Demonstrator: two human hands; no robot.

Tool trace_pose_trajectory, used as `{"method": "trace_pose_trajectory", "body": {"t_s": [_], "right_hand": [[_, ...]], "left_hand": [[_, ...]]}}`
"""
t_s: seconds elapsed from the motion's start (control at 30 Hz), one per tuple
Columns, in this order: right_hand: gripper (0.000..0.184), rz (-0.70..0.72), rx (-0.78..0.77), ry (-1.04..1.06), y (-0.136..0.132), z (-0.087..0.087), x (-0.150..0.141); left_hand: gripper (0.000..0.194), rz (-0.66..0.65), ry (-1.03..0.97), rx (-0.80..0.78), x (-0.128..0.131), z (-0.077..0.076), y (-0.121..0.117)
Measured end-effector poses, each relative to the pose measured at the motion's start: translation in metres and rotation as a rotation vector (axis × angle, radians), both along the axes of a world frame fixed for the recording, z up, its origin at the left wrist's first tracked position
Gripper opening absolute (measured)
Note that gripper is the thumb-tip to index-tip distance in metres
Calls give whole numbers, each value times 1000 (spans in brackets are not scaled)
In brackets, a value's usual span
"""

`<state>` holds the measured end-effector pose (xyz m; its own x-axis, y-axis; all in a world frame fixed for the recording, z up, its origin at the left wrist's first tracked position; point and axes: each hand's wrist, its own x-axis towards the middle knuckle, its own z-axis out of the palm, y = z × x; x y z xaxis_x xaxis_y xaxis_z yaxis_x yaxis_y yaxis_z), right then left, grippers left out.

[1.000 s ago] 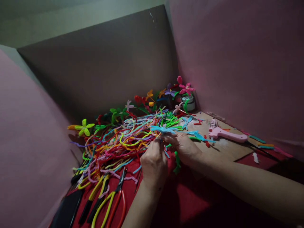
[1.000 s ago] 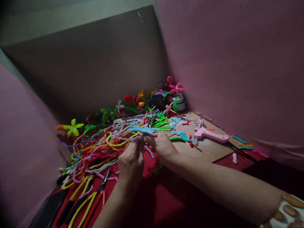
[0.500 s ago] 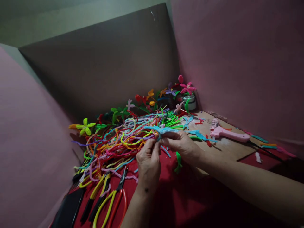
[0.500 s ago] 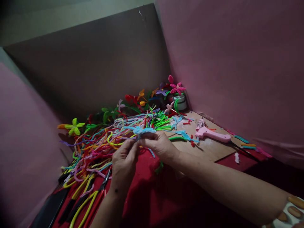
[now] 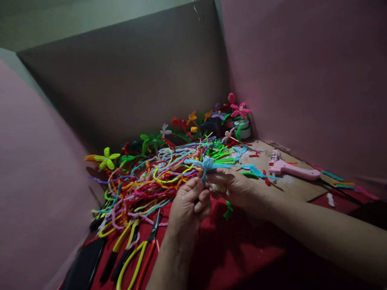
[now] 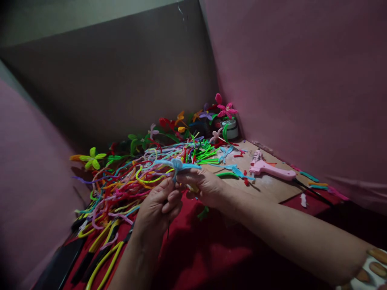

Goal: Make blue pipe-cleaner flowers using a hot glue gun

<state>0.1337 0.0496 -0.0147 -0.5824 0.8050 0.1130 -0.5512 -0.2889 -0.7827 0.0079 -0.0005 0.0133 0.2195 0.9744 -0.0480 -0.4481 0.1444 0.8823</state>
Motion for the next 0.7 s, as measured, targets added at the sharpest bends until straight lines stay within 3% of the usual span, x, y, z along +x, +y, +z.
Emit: {"method": "trace_pose_trajectory", "body": {"t_s": [0.1, 0.2, 0.27, 0.4, 0.5, 0.6, 0.7], "right_hand": [[13, 56, 1, 42, 2, -3, 0], [10, 25, 4, 70, 2, -3, -1], [11, -46, -16, 70, 2, -2, -2], [15, -141, 0, 42, 0, 1, -2], [14, -184, 60, 37, 0, 0, -3], [12, -232, 119, 13, -2, -1, -4], [18, -285, 208, -21, -5, 1, -4]], "left_hand": [[16, -53, -39, -29, 0, 0, 0], [17, -34, 30, 15, 3, 0, -1], [19, 85, 231, 108, 5, -1, -2], [16, 464, 854, 462, 8, -9, -4], [15, 582, 1111, 642, 7, -19, -3], [15, 608, 1146, 697, 5, -26, -1], [16, 607, 1060, 690, 2, -29, 1]]}}
